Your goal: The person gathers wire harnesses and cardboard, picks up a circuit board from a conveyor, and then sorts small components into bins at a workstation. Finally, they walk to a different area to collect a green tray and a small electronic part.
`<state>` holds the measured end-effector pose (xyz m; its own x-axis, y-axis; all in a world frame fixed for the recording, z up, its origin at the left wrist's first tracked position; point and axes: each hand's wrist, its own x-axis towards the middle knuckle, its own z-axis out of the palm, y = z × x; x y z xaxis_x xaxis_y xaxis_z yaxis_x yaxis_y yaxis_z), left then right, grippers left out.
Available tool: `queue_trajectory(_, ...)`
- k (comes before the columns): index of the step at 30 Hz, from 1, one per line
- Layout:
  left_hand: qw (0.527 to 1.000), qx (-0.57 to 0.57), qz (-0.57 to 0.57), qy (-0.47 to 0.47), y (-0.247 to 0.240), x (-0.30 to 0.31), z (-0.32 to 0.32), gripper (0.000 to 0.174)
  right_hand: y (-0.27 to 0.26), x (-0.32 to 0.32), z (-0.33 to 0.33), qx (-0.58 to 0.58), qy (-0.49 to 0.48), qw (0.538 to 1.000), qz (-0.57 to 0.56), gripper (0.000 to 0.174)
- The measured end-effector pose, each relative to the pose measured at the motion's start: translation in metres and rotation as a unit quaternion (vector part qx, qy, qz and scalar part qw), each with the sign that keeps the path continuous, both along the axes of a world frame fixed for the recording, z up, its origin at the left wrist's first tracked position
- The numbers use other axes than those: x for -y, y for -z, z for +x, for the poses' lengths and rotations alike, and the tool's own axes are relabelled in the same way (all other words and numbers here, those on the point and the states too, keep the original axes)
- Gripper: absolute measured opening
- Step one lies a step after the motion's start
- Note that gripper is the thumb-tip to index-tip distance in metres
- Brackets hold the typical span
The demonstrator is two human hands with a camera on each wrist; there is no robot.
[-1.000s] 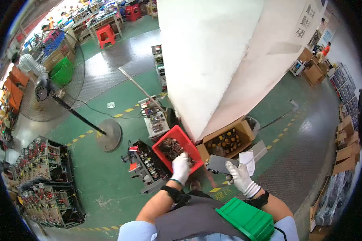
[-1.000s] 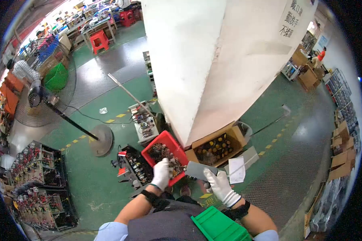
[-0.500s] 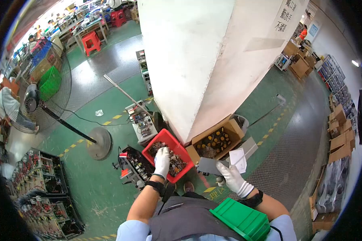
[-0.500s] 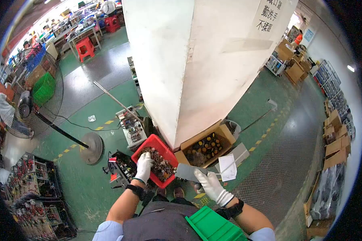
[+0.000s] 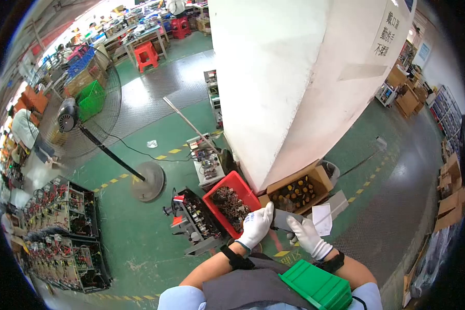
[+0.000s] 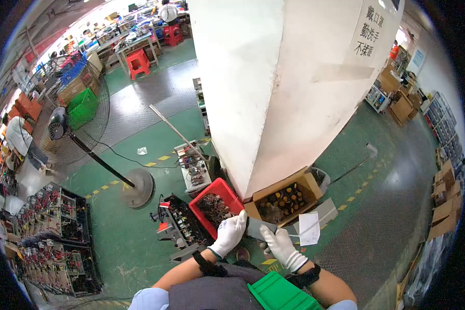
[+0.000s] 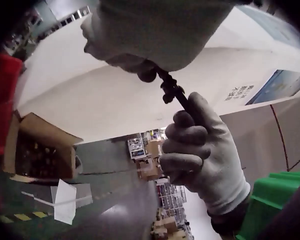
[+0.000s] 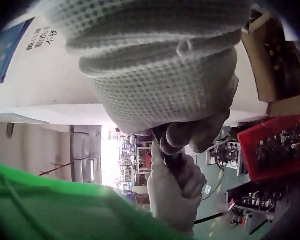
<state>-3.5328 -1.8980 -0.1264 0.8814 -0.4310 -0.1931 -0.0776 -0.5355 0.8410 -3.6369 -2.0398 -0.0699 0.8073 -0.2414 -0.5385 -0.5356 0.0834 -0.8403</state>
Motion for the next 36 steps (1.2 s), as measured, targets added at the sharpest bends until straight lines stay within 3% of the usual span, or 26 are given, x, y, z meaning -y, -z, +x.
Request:
queue_trajectory(1,1.0,0.02,0.006,-0.023,0.004,0.001,0.001,0.058,-0.002,-0.001,0.002,-0.013,-0.01,1.0,-0.014,0.044)
queue_trajectory(2,0.977,0.208,0.05,-0.02,0.042,0.003,0.005,0.059,-0.006,-0.003,0.004,-0.027,-0.017,0.999,-0.029,0.044)
queue_trajectory(4,0.994,0.007,-0.014,-0.108,0.076,-0.022,0.036,0.047,-0.011,-0.002,0.002,0.007,0.015,1.0,-0.003,0.043)
queue_trajectory(6,0.96,-0.173,-0.078,-0.207,0.09,-0.044,0.058,0.045,-0.007,0.005,0.001,0.049,0.063,0.994,0.069,0.039)
queue_trajectory(8,0.966,-0.195,-0.096,-0.142,0.08,-0.056,0.062,0.047,-0.007,0.005,0.0,0.037,0.085,0.993,0.078,0.037)
queue_trajectory(9,0.99,-0.051,-0.053,-0.117,0.08,-0.057,0.064,0.048,-0.008,0.003,0.002,0.04,0.095,0.99,0.099,0.037)
queue_trajectory(12,0.979,-0.118,-0.095,-0.138,0.068,-0.048,0.062,0.052,-0.004,0.005,0.005,0.06,0.088,0.986,0.128,0.036)
queue_trajectory(14,0.87,-0.343,-0.323,-0.149,0.036,-0.027,0.04,0.062,-0.002,0.005,0.008,0.059,0.08,0.973,0.209,0.035)
queue_trajectory(15,0.869,-0.317,-0.374,-0.066,0.024,-0.017,0.028,0.065,0.006,0.01,0.007,0.037,0.054,0.971,0.23,0.034)
queue_trajectory(16,0.911,-0.269,-0.304,-0.067,0.012,0.0,0.02,0.059,0.006,0.009,0.009,0.037,0.05,0.971,0.231,0.034)
queue_trajectory(17,0.961,-0.121,-0.24,-0.063,-0.004,0.017,0.007,0.055,0.005,0.006,0.011,0.044,0.055,0.961,0.268,0.034)
queue_trajectory(18,0.938,-0.122,-0.315,-0.071,-0.001,0.03,-0.006,0.053,0.004,0.001,0.015,0.049,0.057,0.949,0.307,0.035)
queue_trajectory(19,0.975,0.001,-0.191,-0.114,-0.01,0.035,-0.015,0.048,-0.01,0.0,0.014,0.032,0.021,0.958,0.283,0.034)
queue_trajectory(21,0.974,0.036,-0.163,-0.15,-0.007,0.043,-0.012,0.034,0.02,0.014,0.011,-0.022,0.043,0.924,0.38,0.033)
queue_trajectory(22,0.974,-0.015,-0.179,-0.138,-0.009,0.04,-0.007,0.037,0.028,0.016,0.011,-0.054,0.064,0.893,0.442,0.033)
queue_trajectory(24,0.968,-0.072,-0.145,-0.194,0.007,0.045,-0.005,0.041,0.021,0.013,0.005,-0.098,0.06,0.92,0.374,0.035)
queue_trajectory(25,0.964,-0.079,-0.151,-0.205,0.017,0.046,-0.004,0.041,0.012,0.006,0.005,-0.063,0.032,0.957,0.281,0.036)
queue_trajectory(26,0.96,-0.087,-0.158,-0.213,0.027,0.045,-0.005,0.042,0.003,0.002,0.005,-0.076,0.022,0.956,0.282,0.036)
queue_trajectory(28,0.958,-0.142,-0.143,-0.205,0.033,0.039,-0.008,0.044,-0.007,0.0,0.006,-0.12,-0.058,0.984,0.117,0.041)
queue_trajectory(30,0.953,-0.197,-0.132,-0.187,0.04,0.037,-0.01,0.046,0.006,0.007,0.003,-0.124,-0.064,0.981,0.136,0.04)
queue_trajectory(32,0.968,-0.137,-0.117,-0.175,0.053,0.037,-0.01,0.051,0.009,0.007,0.001,-0.117,-0.072,0.985,0.103,0.04)
queue_trajectory(33,0.973,-0.108,-0.1,-0.178,0.06,0.037,-0.009,0.036,0.006,0.005,0.002,-0.12,-0.069,0.986,0.095,0.041)
queue_trajectory(34,0.985,0.14,-0.003,-0.097,0.09,0.031,-0.004,0.018,0.005,0.006,0.001,-0.12,-0.07,0.986,0.093,0.041)
queue_trajectory(35,0.98,0.16,0.031,-0.117,0.103,0.013,0.007,0.009,0.002,0.009,0.0,-0.119,-0.059,0.987,0.091,0.041)
queue_trajectory(36,0.978,0.174,0.086,-0.08,0.107,0.023,0.012,0.016,-0.003,0.017,-0.002,-0.115,-0.041,0.989,0.083,0.041)
